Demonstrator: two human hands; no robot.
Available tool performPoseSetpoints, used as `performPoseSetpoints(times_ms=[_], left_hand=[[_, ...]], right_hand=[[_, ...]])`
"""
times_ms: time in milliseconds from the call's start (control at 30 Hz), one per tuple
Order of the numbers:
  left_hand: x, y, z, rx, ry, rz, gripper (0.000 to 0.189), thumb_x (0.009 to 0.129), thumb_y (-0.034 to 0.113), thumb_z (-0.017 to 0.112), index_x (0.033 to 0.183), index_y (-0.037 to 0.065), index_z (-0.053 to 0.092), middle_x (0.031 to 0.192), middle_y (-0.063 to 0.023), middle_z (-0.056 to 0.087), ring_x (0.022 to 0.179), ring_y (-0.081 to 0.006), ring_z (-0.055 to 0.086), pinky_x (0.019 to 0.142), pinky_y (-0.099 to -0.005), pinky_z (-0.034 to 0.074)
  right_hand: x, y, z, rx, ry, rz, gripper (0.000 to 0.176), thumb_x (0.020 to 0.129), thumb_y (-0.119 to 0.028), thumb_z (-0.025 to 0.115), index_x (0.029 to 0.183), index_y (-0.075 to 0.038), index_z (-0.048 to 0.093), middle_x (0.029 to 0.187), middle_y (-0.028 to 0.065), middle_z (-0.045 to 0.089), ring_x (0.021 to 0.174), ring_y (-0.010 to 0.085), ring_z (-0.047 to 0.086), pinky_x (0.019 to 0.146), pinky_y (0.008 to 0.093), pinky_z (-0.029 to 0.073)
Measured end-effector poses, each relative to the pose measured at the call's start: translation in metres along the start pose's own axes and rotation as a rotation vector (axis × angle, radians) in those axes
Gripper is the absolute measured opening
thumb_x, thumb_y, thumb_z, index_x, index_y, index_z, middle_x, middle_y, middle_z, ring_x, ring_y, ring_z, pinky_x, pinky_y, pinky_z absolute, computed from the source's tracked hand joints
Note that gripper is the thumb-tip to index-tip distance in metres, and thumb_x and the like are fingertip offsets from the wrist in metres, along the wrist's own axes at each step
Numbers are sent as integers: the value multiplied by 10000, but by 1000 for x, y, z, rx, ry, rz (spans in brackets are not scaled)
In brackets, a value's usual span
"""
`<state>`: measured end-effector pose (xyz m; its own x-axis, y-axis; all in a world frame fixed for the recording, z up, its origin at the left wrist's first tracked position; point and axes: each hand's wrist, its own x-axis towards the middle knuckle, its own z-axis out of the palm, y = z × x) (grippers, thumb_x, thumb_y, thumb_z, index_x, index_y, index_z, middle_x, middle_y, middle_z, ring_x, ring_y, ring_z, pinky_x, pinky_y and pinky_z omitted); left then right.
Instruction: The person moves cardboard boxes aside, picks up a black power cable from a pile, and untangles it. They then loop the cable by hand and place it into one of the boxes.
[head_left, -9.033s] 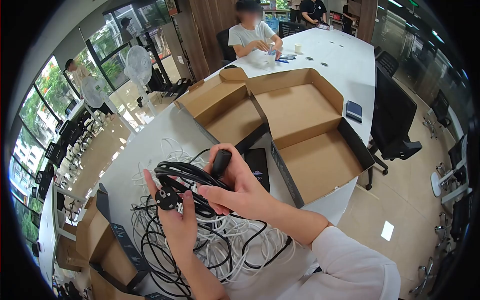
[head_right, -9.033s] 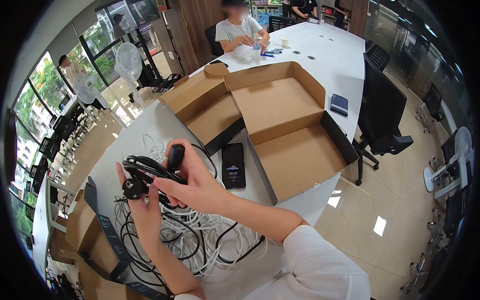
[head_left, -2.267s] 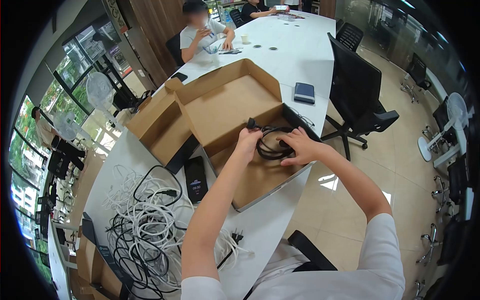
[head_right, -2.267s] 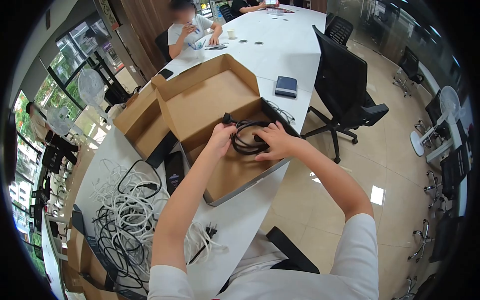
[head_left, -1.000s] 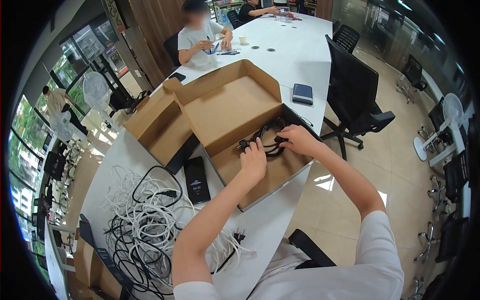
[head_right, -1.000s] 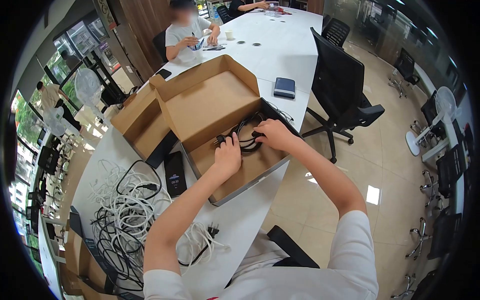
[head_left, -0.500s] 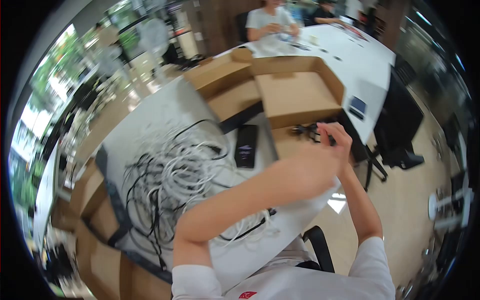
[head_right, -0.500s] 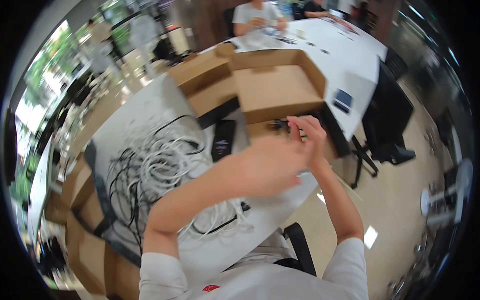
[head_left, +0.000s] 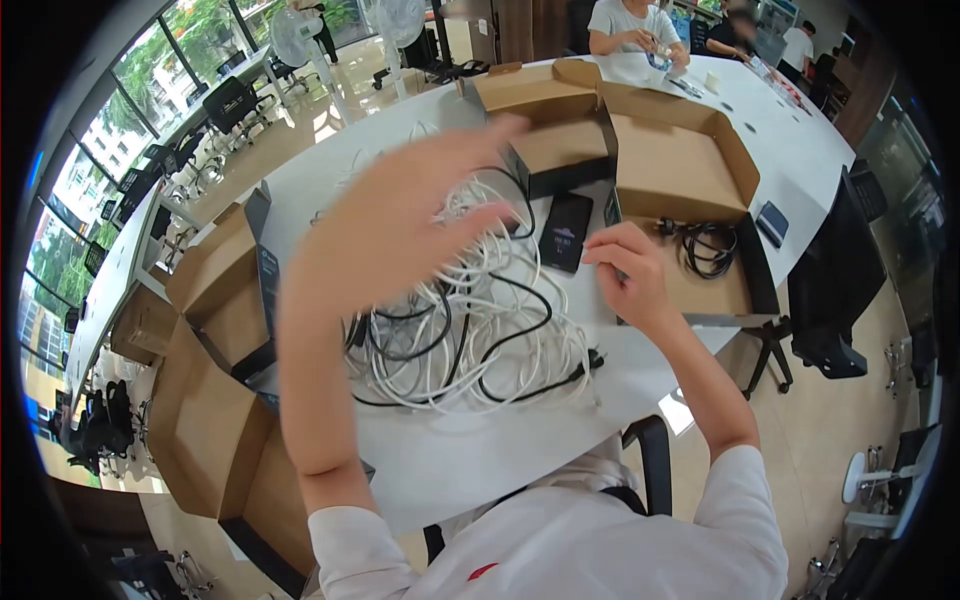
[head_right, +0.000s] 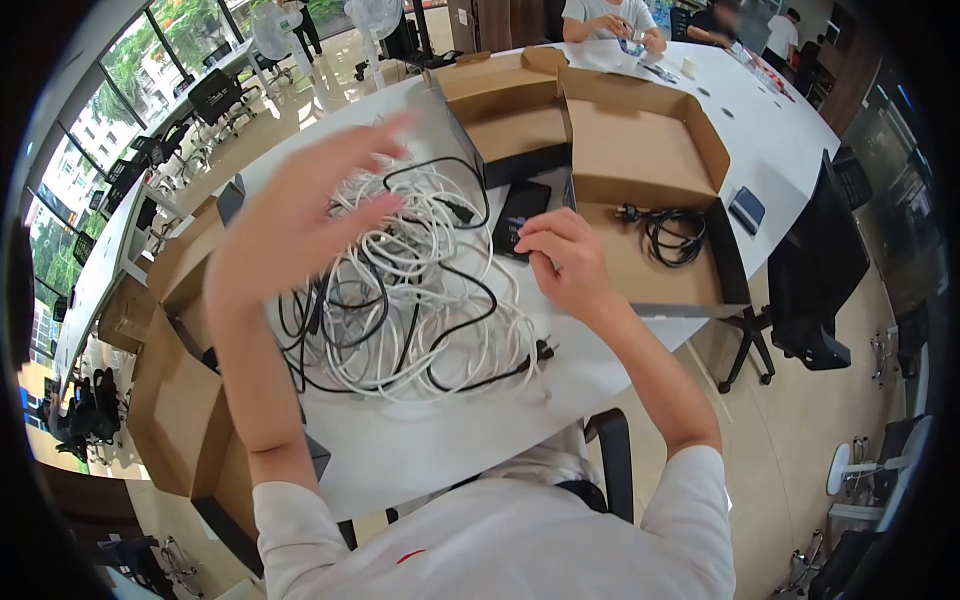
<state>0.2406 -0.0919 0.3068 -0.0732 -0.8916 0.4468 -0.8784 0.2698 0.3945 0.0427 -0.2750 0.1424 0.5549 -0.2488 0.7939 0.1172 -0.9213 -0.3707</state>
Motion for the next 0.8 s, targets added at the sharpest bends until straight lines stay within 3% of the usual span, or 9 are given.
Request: performPoseSetpoints(times_ms=[133,200,267,400,433,500,633,733,800], left_hand=[[-45,-2,-24,153,-26,-190,550,878,174,609,1387,73,425,1117,-115,591,973,-214,566,882,-342,447],[-57,12,-21,143,-99,-157,562,877,174,610,1397,91,413,1124,-121,587,951,-233,563,874,-343,448],[-66,30,-17,199,-158,-173,572,876,172,611,1404,101,404,1128,-130,582,952,-250,563,874,-343,449],[-74,38,-18,501,-47,-340,506,908,250,563,1373,94,440,1098,-171,615,967,-307,591,870,-365,454],[-76,36,-18,523,15,-381,436,909,248,524,1275,13,500,1007,-196,629,971,-363,587,833,-432,463],[-86,6,-17,600,15,-581,467,913,259,528,1319,33,479,1041,-189,641,966,-346,599,839,-389,458],[-137,-71,2,686,-104,-970,563,859,355,592,1289,7,493,1020,-214,643,994,-372,598,841,-422,479],[-198,-123,46,1059,239,-1006,636,782,414,681,1231,-8,525,1022,-192,654,1029,-371,597,876,-467,477],[-219,-150,55,1067,329,-1087,584,744,385,711,1157,-4,572,972,-185,664,981,-330,633,809,-440,520]], right_hand=[[-8,-20,3,121,-153,36,163,660,106,577,700,-46,616,785,54,623,741,243,580,625,328,461],[-13,-30,4,185,-313,94,147,673,89,578,704,-49,617,762,52,621,739,248,581,629,344,456],[-12,-45,6,148,-386,-9,129,687,64,578,721,-52,622,746,57,620,743,257,584,641,364,451],[-21,-72,6,128,-522,-97,117,702,29,578,760,-58,631,742,69,624,758,274,594,669,393,446],[-24,-77,6,133,-560,-97,138,703,24,581,802,-50,643,747,83,623,761,286,596,674,404,460],[-37,-87,8,186,-546,-109,147,707,19,582,824,-41,648,748,92,622,763,296,596,677,410,468],[-83,-100,18,291,-617,-68,204,711,33,590,890,-37,660,828,113,637,804,309,601,696,399,485],[-114,-104,32,340,-534,-31,221,718,44,583,907,-41,660,872,109,638,810,303,602,715,392,487],[-132,-103,41,339,-448,1,209,706,34,583,889,-40,651,843,98,627,789,300,594,711,413,479]])
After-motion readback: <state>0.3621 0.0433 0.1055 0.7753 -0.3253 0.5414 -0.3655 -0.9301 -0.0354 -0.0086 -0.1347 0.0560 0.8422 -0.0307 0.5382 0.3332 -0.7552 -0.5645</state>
